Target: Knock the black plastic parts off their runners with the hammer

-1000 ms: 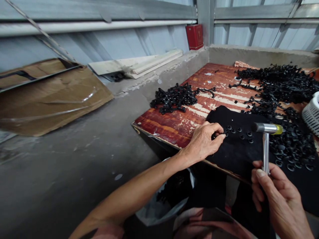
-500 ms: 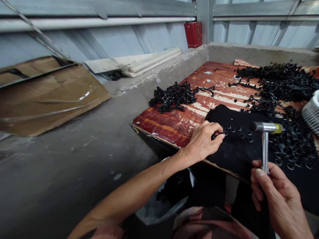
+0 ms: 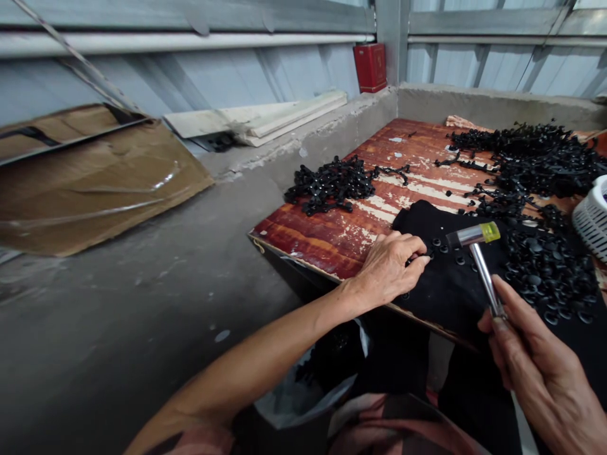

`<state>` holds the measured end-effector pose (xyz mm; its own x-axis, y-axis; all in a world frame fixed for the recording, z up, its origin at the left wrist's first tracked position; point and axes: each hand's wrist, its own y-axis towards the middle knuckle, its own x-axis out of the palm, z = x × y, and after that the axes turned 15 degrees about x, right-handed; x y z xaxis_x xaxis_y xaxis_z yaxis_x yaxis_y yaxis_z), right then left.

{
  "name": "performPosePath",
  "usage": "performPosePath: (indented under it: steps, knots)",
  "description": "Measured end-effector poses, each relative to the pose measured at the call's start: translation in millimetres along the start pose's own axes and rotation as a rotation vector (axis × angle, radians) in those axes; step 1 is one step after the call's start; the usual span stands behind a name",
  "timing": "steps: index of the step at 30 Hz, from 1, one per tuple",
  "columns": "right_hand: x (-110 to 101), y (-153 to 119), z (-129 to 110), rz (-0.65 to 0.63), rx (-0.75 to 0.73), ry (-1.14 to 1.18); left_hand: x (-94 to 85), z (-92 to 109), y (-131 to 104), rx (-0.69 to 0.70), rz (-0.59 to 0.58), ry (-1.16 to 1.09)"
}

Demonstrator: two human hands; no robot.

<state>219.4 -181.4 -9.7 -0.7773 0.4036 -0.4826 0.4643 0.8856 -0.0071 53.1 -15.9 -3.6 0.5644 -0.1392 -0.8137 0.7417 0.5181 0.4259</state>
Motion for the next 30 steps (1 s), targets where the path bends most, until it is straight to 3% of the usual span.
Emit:
performPosePath:
  steps: [3,6,11,14,17,19,22,27,30]
  knots:
    - [-3,6,-8,0.060,-0.306,-0.204,-0.9,2,0,0.024,-0.033,0.080]
    - [-2,14,-9,0.095,-0.437,-0.363,-1.5,3,-1,0.053,-0.043,0.123]
    - [-2,24,-6,0.044,-0.442,-0.655,-2.0,1,0,0.074,-0.067,0.167]
    - [-6,20,-14,0.051,-0.469,-0.539,-2.8,1,1,0.076,-0.082,0.158]
    - [-8,17,-18,0.144,-0.498,-0.436,-2.9,2,1,0.077,-0.083,0.139]
    - [-6,17,-14,0.147,-0.491,-0.501,-2.4,1,1,0.080,-0.076,0.147]
    - [-5,20,-5,0.041,-0.449,-0.617,-1.6,0,1,0.086,-0.070,0.169]
    - [-8,23,-1,0.111,-0.486,-0.541,-1.5,0,1,0.085,-0.066,0.144]
    - [-9,25,-1,0.040,-0.443,-0.653,-1.2,-1,1,0.080,-0.058,0.139]
